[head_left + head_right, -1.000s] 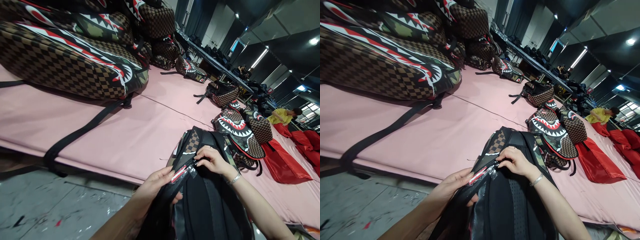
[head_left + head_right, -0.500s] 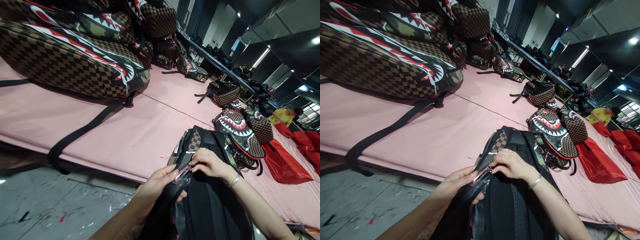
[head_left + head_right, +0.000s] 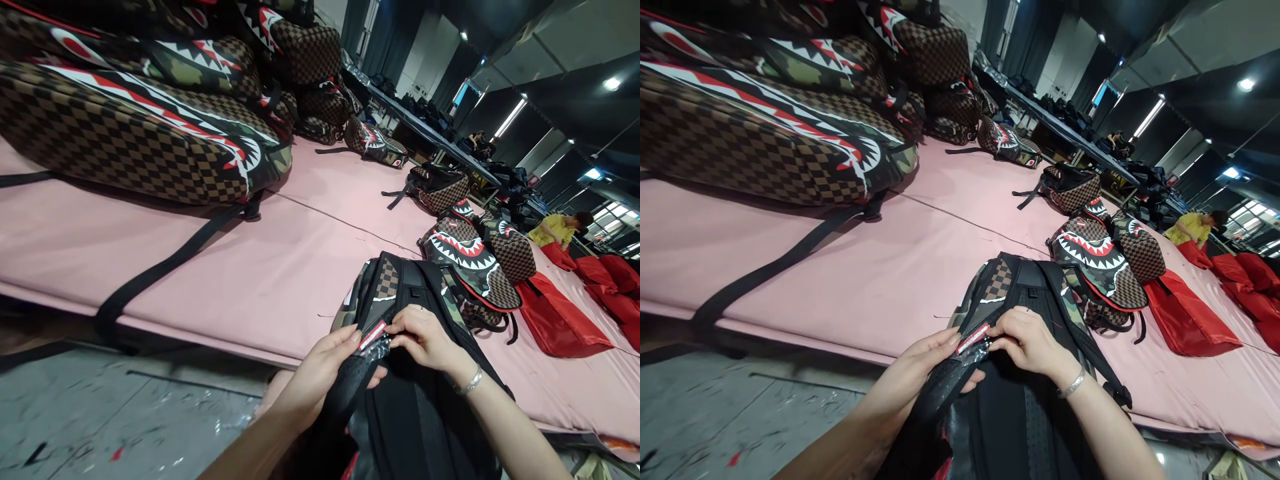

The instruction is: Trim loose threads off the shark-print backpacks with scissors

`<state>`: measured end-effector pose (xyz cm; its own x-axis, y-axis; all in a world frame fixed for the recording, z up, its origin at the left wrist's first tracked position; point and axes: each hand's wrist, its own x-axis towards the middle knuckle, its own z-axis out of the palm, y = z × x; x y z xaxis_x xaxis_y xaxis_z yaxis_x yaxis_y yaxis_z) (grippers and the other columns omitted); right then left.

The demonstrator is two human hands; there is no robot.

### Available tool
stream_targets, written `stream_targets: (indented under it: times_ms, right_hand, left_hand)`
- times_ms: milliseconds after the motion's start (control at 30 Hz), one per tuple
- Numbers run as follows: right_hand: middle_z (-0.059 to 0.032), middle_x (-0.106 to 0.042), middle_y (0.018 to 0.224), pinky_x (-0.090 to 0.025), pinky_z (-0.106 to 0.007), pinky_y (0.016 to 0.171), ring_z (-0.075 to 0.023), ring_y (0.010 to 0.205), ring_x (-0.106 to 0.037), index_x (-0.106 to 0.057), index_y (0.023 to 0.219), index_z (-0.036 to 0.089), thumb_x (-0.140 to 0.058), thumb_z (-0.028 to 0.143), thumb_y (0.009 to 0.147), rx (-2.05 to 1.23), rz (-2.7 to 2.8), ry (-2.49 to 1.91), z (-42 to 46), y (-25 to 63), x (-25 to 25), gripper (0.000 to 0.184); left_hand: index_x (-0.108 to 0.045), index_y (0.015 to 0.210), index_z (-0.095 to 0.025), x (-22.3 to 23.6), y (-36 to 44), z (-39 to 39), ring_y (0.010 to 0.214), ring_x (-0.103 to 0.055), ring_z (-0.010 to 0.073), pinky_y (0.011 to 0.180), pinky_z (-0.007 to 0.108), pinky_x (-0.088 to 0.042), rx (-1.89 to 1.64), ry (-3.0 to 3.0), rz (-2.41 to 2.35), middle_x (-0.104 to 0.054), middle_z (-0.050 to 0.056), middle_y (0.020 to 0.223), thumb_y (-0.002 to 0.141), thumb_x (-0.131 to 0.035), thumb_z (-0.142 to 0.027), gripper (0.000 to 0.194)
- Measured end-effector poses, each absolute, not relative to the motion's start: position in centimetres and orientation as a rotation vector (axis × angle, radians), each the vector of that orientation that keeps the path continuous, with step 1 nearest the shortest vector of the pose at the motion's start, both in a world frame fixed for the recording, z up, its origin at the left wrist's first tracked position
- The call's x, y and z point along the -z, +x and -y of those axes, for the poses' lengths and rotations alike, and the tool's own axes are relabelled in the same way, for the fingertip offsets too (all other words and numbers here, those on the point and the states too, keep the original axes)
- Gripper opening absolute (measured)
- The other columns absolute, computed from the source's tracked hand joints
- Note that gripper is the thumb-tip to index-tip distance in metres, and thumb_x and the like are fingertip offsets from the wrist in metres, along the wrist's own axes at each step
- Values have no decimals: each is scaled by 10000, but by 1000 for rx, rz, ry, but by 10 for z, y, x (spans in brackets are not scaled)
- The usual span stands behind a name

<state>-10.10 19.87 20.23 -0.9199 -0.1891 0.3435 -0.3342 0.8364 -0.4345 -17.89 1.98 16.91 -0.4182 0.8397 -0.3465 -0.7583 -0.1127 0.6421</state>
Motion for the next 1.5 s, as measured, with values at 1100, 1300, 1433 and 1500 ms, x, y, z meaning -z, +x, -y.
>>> stream_targets:
  times_ms: [1100, 1300, 1433, 1500]
  right_hand:
    - [2, -610, 771, -396, -215, 579, -123, 645, -528, -585, 876, 186, -569, 213, 800, -1019, 2218, -764, -125, -20, -170, 82]
    - [-12, -603, 774, -396, -225, 595, -132, 673, -550, -579, 899, 176, -552, 204, 819, -891, 2242, -709, -115, -18, -171, 89]
    - [-18, -610, 802, -409, -232, 626, -144, 718, -575, -570, 916, 185, -537, 214, 836, -813, 2259, -712, -112, -19, -169, 91]
    - [-26, -618, 840, -419, -245, 671, -158, 770, -587, -566, 936, 191, -517, 223, 853, -747, 2273, -720, -109, -21, -168, 101]
  left_hand:
    - [-576, 896, -228, -155, -166, -17, 599, -624, 94, 602, 163, -468, -1625, 1547, -2295, -665, -36, 777, 873, -426, -302, 169]
    - [-563, 894, -221, -151, -162, -20, 573, -627, 91, 607, 157, -474, -1644, 1538, -2402, -670, -36, 775, 883, -414, -290, 165]
    - [-559, 887, -224, -152, -160, -21, 554, -624, 90, 589, 156, -471, -1630, 1557, -2415, -669, -42, 759, 885, -410, -305, 170]
    - [-557, 884, -222, -152, -159, -22, 546, -623, 88, 576, 155, -467, -1632, 1565, -2439, -666, -44, 745, 885, -409, -306, 170]
